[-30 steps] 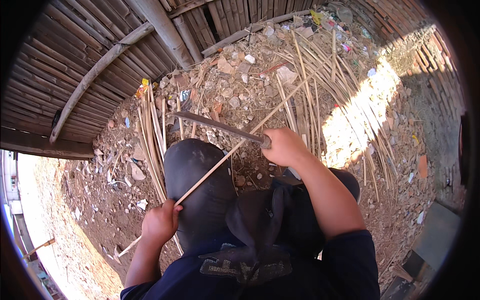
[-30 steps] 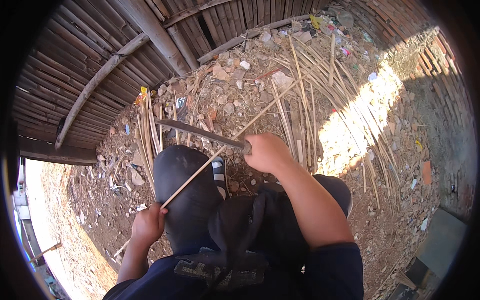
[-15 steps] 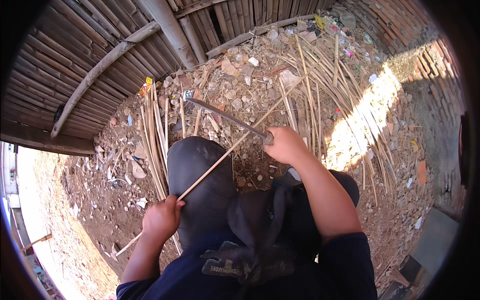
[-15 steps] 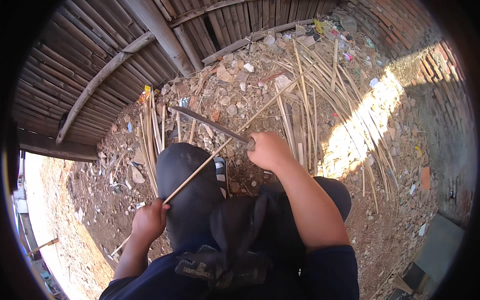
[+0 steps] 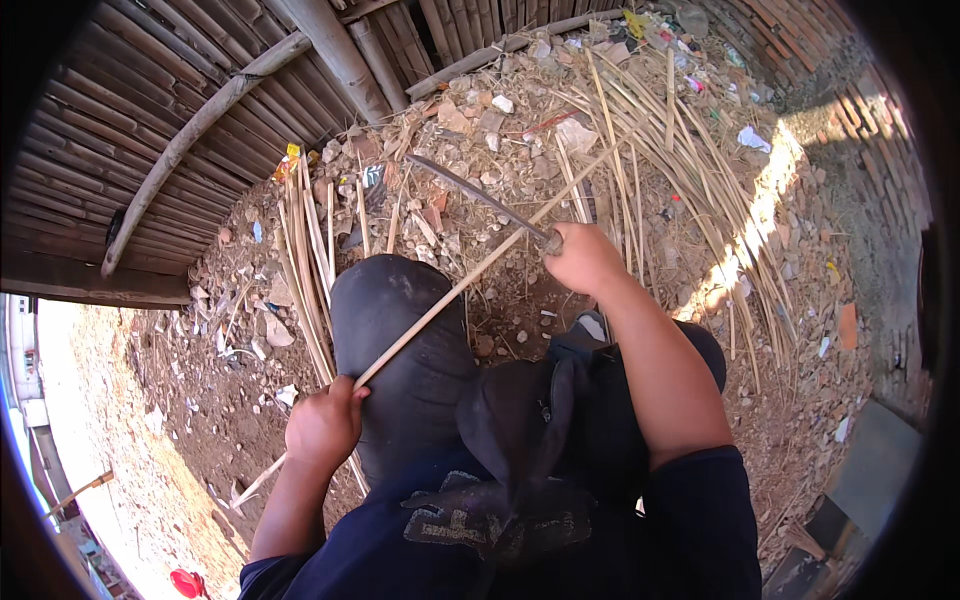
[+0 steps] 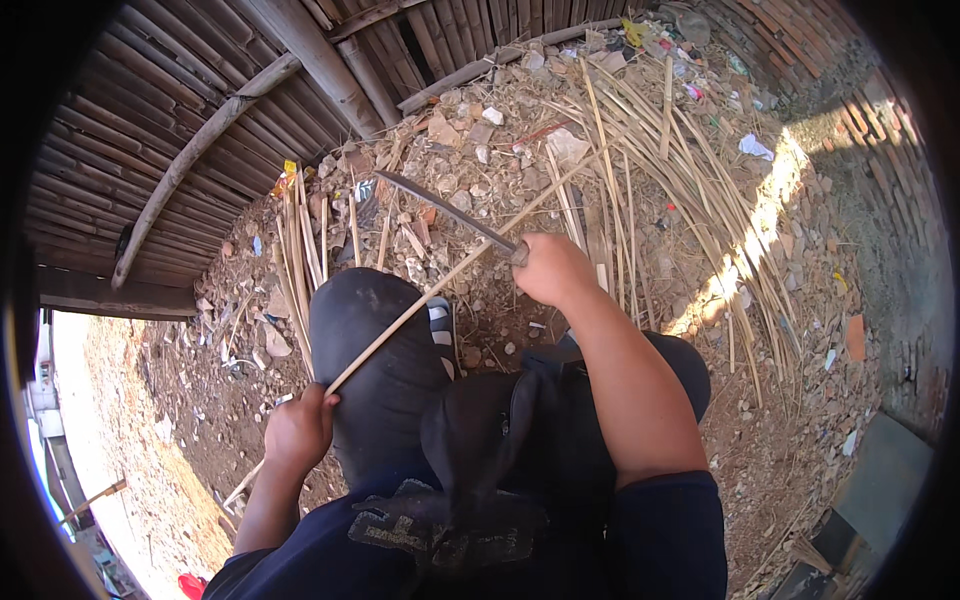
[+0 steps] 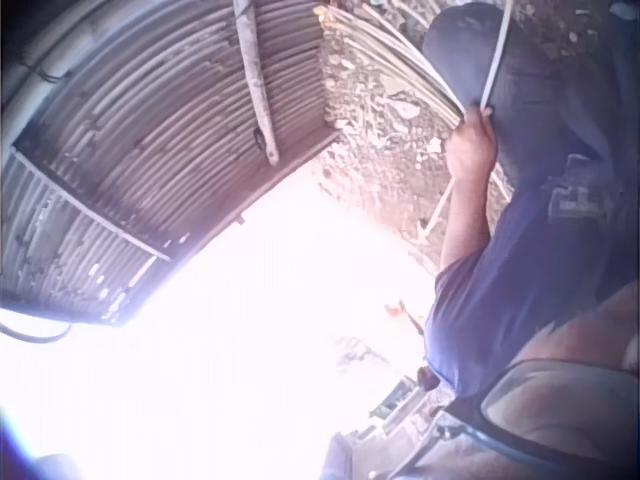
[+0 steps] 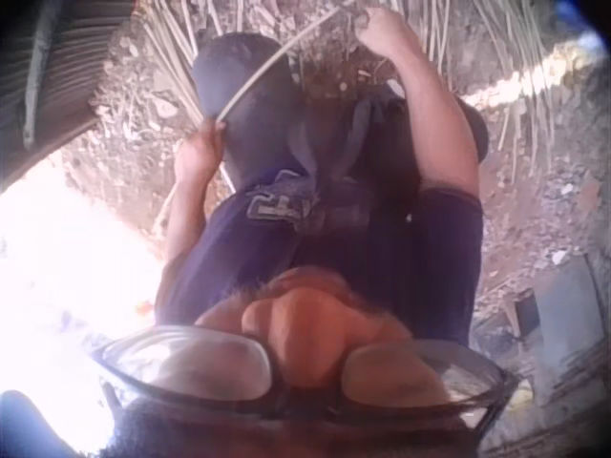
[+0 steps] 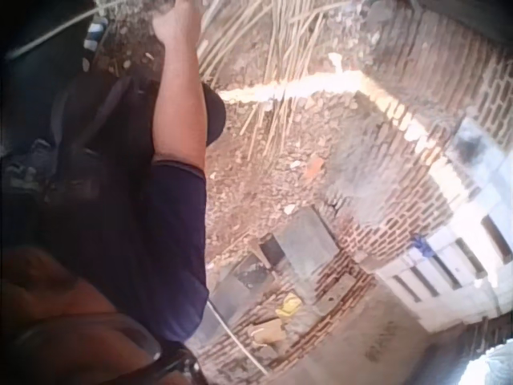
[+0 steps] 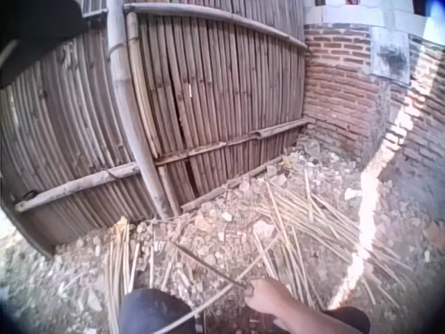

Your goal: The person shaves a bamboo stick with a machete, smoothing the surface and removing outer layers while holding the wood across their lap.

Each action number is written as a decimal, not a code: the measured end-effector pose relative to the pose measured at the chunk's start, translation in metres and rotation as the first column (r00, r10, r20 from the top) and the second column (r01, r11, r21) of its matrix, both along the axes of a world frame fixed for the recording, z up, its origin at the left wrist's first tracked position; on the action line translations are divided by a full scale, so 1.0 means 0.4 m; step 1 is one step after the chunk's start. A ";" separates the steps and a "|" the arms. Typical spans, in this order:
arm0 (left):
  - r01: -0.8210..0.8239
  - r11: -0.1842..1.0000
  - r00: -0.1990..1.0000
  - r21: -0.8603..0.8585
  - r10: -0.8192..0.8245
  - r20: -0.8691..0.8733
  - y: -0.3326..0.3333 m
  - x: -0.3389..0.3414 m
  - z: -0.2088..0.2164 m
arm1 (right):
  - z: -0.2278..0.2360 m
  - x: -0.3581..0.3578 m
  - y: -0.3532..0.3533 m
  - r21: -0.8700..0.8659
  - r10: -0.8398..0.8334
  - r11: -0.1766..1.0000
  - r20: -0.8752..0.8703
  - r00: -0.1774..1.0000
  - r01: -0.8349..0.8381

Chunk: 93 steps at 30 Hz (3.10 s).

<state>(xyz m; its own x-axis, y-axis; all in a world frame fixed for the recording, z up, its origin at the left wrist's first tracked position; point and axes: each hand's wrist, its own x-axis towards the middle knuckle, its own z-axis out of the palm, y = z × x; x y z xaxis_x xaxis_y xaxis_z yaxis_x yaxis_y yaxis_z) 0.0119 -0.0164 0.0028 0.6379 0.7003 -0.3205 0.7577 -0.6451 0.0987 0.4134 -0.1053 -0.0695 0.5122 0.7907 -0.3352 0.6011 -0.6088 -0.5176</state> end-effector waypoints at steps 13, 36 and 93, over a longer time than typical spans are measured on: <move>0.023 0.998 0.997 -0.055 -0.019 0.079 0.030 0.004 0.001 | 0.015 -0.041 -0.006 0.032 0.062 0.997 0.083 0.995 -0.064; 0.005 0.992 0.994 -0.126 0.009 0.110 0.011 -0.002 -0.001 | -0.009 -0.028 -0.003 0.015 0.058 0.998 -0.025 0.998 -0.057; 0.071 0.982 0.961 -0.177 -0.020 0.275 0.049 -0.045 -0.030 | 0.044 0.029 -0.031 -0.009 -0.035 0.999 0.078 0.996 0.036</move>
<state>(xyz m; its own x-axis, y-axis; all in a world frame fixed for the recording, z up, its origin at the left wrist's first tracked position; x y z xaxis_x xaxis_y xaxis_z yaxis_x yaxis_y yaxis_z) -0.0061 0.0032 -0.0093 0.7482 0.6141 -0.2510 0.6563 -0.6297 0.4157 0.4248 -0.1178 -0.0518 0.5645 0.7685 -0.3013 0.6171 -0.6354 -0.4642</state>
